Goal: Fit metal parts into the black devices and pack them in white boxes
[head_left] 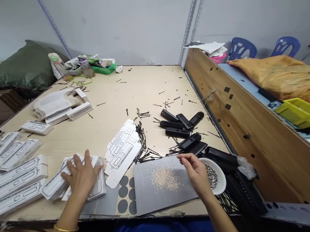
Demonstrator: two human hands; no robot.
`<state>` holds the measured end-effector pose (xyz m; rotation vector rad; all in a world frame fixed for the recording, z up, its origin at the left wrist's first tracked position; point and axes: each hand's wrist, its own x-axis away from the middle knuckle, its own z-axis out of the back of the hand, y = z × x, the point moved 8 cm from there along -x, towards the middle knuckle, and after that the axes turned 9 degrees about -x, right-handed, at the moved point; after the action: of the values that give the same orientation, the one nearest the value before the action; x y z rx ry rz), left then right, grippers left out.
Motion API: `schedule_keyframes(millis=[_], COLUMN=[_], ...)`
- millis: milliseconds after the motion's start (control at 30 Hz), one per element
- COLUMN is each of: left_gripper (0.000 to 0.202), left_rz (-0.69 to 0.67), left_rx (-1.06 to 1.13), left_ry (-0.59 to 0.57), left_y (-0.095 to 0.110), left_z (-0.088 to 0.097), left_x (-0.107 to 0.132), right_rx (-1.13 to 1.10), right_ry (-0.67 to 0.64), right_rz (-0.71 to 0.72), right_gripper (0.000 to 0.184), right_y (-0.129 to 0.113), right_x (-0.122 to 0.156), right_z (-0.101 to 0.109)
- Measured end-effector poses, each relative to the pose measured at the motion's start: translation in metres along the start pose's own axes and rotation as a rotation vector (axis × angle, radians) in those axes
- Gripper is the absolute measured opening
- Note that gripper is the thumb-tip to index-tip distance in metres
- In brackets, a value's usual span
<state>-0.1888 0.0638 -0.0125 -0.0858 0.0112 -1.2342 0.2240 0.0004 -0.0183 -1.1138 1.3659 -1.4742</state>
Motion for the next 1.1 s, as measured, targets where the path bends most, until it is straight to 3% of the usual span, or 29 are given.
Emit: schedule_keyframes(millis=[67, 167, 233, 333, 400, 500, 633, 833, 967, 1100], left_gripper=[0.077, 0.088, 0.111, 0.136, 0.128, 0.091, 0.062, 0.077, 0.084, 0.054], left_rz=[-0.027, -0.254, -0.399, -0.404, -0.392, -0.412, -0.47, -0.403, -0.637, -0.756], left_rx=[0.018, -0.001, -0.023, -0.039, -0.028, 0.017, 0.083, -0.038, 0.017, 0.119], left_ry=[0.034, 0.051, -0.097, -0.34, -0.422, -0.544, -0.579, -0.342, -0.369, -0.279], left_y=[0.005, 0.053, 0.09, 0.123, 0.134, 0.14, 0.148, 0.174, 0.207, 0.237], left_z=[-0.003, 0.003, -0.005, -0.022, -0.027, -0.03, -0.012, 0.02, 0.014, 0.02], left_x=[-0.008, -0.029, -0.049, -0.085, -0.104, -0.113, -0.099, -0.041, 0.006, 0.014], right_rx=[0.013, -0.017, -0.044, -0.027, 0.002, 0.016, 0.017, 0.071, 0.183, 0.533], right_ry=[0.019, 0.06, 0.084, 0.102, 0.103, 0.112, 0.086, 0.097, 0.152, 0.136], right_rz=[-0.022, -0.054, -0.067, -0.065, -0.057, -0.047, -0.052, -0.022, -0.009, 0.052], right_gripper=[0.039, 0.043, 0.044, 0.044, 0.044, 0.043, 0.043, 0.042, 0.039, 0.024], right_y=[0.005, 0.011, 0.014, 0.015, 0.016, 0.019, 0.027, 0.019, 0.011, 0.02], right_x=[0.001, 0.004, 0.006, 0.007, 0.008, 0.007, 0.006, 0.005, 0.007, 0.007], right_z=[0.014, 0.032, 0.04, 0.048, 0.05, 0.053, 0.052, 0.06, 0.077, 0.09])
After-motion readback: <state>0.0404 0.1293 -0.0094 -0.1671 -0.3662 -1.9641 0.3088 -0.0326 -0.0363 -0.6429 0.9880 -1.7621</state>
